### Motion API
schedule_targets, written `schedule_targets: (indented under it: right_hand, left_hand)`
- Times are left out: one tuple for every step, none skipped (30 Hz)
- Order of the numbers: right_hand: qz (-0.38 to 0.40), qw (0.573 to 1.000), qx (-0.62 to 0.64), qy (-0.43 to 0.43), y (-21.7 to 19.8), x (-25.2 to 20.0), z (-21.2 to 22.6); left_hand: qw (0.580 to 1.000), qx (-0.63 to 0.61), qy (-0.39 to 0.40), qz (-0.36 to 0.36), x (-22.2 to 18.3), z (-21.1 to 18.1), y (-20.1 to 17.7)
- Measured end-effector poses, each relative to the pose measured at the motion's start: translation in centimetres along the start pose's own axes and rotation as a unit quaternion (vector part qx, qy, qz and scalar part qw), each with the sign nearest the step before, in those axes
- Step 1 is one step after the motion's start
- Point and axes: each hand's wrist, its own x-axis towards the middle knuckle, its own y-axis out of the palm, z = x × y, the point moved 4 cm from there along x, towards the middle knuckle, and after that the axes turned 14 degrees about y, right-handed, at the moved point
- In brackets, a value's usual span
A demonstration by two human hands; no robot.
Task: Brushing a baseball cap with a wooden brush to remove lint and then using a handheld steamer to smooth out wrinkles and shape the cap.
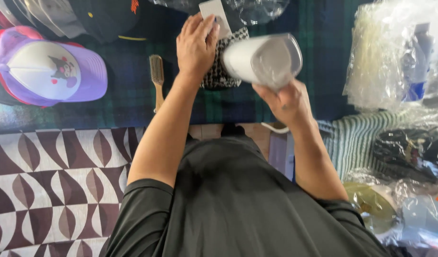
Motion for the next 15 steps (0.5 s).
schedule_targets:
  right_hand:
    - [0.004, 1.000, 0.000, 0.008, 0.3, -0.2, 0.6]
    - [-0.012, 0.999, 0.023, 0.018, 0.2, 0.3, 1.0]
    - [-0.028, 0.998, 0.046, 0.029, 0.0, 0.9, 1.5]
    - [-0.033, 0.998, 0.046, 0.025, 0.8, 0.4, 0.6]
    - [-0.053, 0.998, 0.036, 0.013, 1.5, -0.1, -0.3]
    - [-0.065, 0.998, 0.027, 0.003, 2.4, -1.0, -1.3]
    - [-0.062, 0.998, 0.026, 0.002, 4.2, -2.0, -4.1]
    - [-0.160, 0.977, -0.081, -0.117, 5.7, -3.6, -5.8]
    - [-0.252, 0.921, -0.184, -0.234, 7.5, -5.6, -7.6]
    - [-0.252, 0.920, -0.184, -0.236, 8.5, -6.3, -7.4]
    - [-0.305, 0.896, -0.218, -0.236, 9.1, -7.3, -7.1]
    - [-0.360, 0.867, -0.250, -0.235, 9.9, -8.0, -6.6]
    - [-0.364, 0.866, -0.249, -0.236, 11.3, -8.8, -7.6]
    - [-0.369, 0.852, -0.307, -0.208, 12.9, -9.8, -8.7]
    - [-0.373, 0.835, -0.364, -0.178, 14.5, -10.7, -9.8]
  left_hand:
    - [1.000, -0.004, -0.003, 0.007, -0.6, -0.5, -0.6]
    - [1.000, -0.022, -0.011, 0.018, -0.2, -0.7, -1.1]
    - [0.999, -0.039, -0.020, 0.029, 0.3, -0.9, -1.6]
    - [0.999, -0.039, -0.016, 0.025, 0.5, -0.9, -1.5]
    - [0.999, -0.034, -0.027, 0.031, 0.7, -0.6, -1.2]
    - [0.998, -0.030, -0.046, 0.041, 0.0, -0.6, -1.0]
    - [0.998, -0.030, -0.048, 0.041, 0.1, -0.4, -0.6]
    - [0.999, -0.022, -0.019, 0.014, -0.2, -0.4, -0.7]
    - [1.000, -0.013, 0.010, -0.012, -0.4, -0.4, -0.8]
    - [1.000, -0.013, 0.011, -0.013, -0.5, -0.5, -0.9]
    - [1.000, -0.018, -0.002, 0.001, -0.5, -0.6, -0.8]
    - [1.000, -0.021, -0.012, 0.015, -0.2, -0.5, -0.8]
    - [1.000, -0.020, -0.009, 0.013, 0.0, -0.6, -1.1]
    - [1.000, -0.018, -0.009, 0.017, 0.1, -0.8, -1.2]
    - [1.000, -0.017, -0.008, 0.022, 0.1, -1.0, -1.3]
